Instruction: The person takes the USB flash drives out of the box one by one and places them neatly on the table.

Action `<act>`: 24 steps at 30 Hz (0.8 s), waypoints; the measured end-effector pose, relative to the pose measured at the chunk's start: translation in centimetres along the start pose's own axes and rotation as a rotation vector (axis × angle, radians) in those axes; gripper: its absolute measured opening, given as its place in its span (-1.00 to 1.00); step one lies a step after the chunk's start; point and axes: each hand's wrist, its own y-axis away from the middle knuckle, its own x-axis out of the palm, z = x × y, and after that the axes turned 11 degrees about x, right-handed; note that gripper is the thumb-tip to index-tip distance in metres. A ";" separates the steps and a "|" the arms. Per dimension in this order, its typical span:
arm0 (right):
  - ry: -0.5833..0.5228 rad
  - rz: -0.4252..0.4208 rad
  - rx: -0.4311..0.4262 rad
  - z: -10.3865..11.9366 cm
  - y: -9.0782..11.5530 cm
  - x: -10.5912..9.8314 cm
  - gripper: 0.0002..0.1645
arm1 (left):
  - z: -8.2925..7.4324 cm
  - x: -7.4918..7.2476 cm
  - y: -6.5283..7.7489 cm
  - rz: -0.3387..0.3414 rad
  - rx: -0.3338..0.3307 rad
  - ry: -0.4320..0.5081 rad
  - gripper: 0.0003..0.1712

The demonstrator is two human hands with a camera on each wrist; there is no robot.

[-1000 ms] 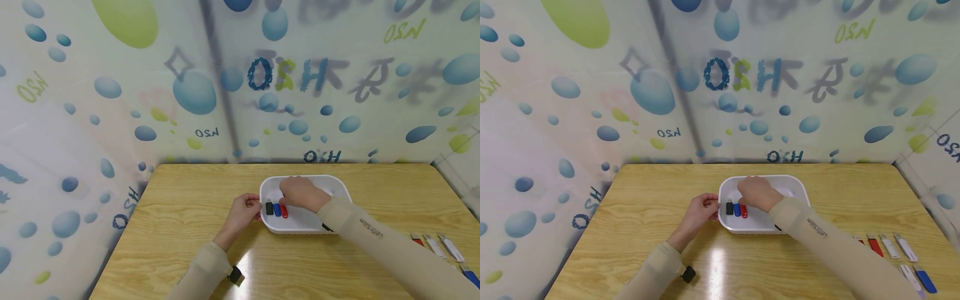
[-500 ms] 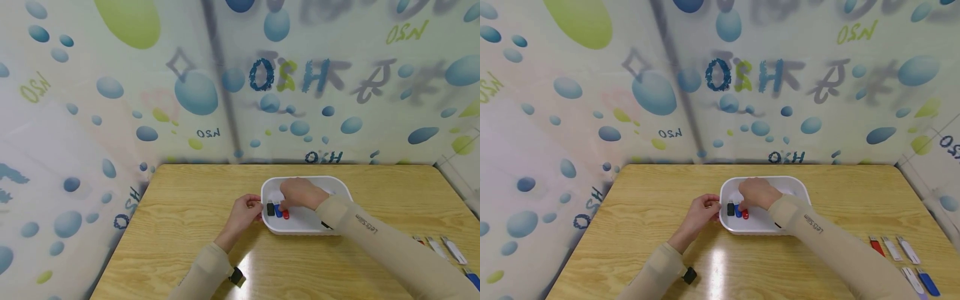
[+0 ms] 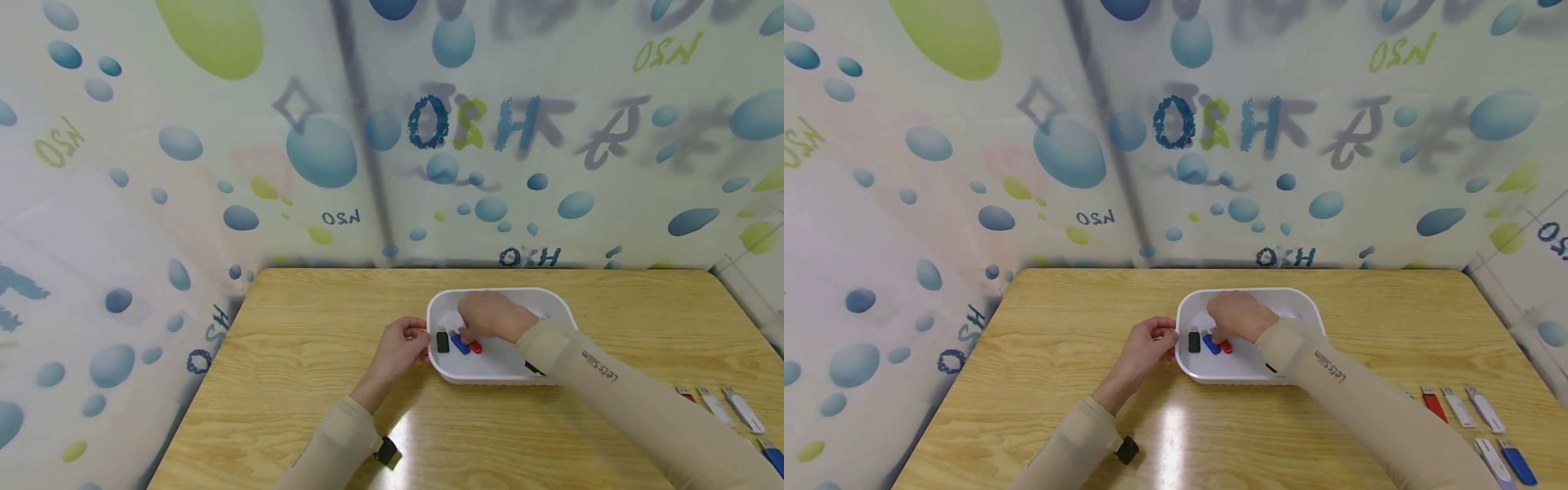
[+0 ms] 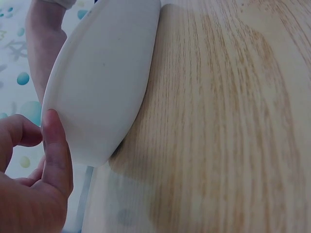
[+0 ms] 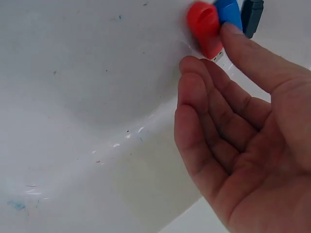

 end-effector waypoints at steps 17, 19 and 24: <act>0.045 -0.031 0.029 -0.4 0.7 0.1 -0.82 | 0.3 0.4 -0.2 0.011 -0.006 -0.009 -0.60; 0.041 -0.026 0.035 -0.5 0.8 -0.1 -0.83 | -0.1 0.4 0.0 0.013 -0.009 -0.010 -0.60; 0.054 -0.064 0.026 -0.6 1.8 -1.1 -0.82 | -1.9 0.4 0.7 0.021 -0.010 -0.034 -0.61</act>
